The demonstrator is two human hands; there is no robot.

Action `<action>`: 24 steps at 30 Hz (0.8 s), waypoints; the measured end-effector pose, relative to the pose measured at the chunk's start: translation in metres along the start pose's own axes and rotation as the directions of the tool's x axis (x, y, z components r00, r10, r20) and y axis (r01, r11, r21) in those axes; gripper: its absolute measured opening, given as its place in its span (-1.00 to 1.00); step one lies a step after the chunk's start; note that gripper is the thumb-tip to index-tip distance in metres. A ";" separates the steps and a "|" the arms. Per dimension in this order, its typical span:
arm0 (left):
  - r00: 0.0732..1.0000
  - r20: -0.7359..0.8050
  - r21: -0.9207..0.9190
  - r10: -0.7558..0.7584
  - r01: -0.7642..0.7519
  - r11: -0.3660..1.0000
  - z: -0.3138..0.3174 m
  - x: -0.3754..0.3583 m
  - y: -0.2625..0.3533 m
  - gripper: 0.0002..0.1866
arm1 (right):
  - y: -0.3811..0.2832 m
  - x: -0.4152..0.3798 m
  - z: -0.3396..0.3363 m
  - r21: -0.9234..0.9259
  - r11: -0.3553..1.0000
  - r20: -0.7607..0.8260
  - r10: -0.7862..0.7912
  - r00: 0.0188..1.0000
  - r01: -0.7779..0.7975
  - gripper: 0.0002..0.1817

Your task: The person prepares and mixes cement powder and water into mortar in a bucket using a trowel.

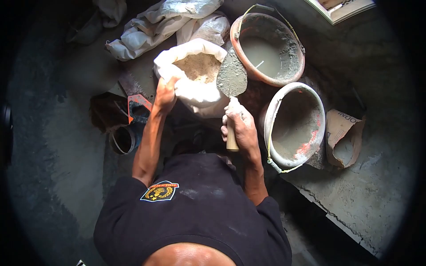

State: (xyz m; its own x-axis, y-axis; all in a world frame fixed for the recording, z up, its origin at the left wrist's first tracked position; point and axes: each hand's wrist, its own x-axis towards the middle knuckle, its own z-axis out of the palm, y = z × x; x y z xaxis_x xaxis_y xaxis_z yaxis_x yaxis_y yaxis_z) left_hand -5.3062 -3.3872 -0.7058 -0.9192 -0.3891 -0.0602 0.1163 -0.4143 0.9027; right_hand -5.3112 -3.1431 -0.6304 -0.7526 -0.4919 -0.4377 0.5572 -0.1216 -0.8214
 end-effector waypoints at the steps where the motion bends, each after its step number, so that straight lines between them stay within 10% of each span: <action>1: 0.993 -0.001 -0.060 0.122 -0.122 0.991 0.012 0.012 0.012 -0.83 | -0.004 -0.005 0.000 0.032 0.999 0.015 0.023 1.000 -0.023 -0.75; 8: 0.983 0.179 0.342 0.032 -0.092 0.935 -0.010 -0.014 0.026 -0.77 | -0.001 -0.008 -0.011 -0.024 0.999 0.042 0.038 0.998 -0.037 -0.72; 11: 0.994 -0.032 0.496 -0.101 0.103 0.862 -0.038 -0.061 -0.030 -0.80 | 0.002 -0.012 -0.012 -0.113 0.992 -0.013 0.057 0.998 -0.058 -0.72; 12: 0.987 0.158 0.686 0.032 -0.133 0.716 -0.050 -0.072 -0.047 -0.81 | 0.001 -0.010 -0.012 -0.192 0.979 -0.037 0.060 0.998 -0.066 -0.73; 16: 0.999 0.013 0.826 -0.046 0.015 0.563 -0.040 -0.085 -0.046 -0.72 | 0.019 0.015 -0.018 -0.698 0.703 0.016 -0.181 0.983 0.141 -0.63; 17: 0.988 0.121 0.844 0.091 -0.151 0.515 -0.046 -0.082 -0.049 -0.79 | 0.001 0.014 -0.001 -0.668 0.745 -0.011 -0.013 1.000 0.002 -0.57; 18: 0.948 0.232 0.840 0.220 -0.309 0.447 -0.044 -0.079 -0.046 -0.85 | 0.015 0.027 -0.002 -0.763 0.636 0.005 -0.170 0.985 0.113 -0.57; 24: 0.959 -0.269 0.800 0.090 0.170 0.575 -0.017 -0.059 -0.018 -0.54 | 0.041 0.035 -0.009 -0.922 0.357 0.014 -0.352 0.936 0.148 -0.61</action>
State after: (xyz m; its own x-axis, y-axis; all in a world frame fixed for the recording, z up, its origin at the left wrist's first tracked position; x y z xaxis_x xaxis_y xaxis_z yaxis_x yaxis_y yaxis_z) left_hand -5.2475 -3.3709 -0.7258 -0.7700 -0.6315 -0.0907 -0.3903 0.3538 0.8500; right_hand -5.3177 -3.1571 -0.6825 -0.8955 -0.4300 -0.1151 -0.2364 0.6786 -0.6954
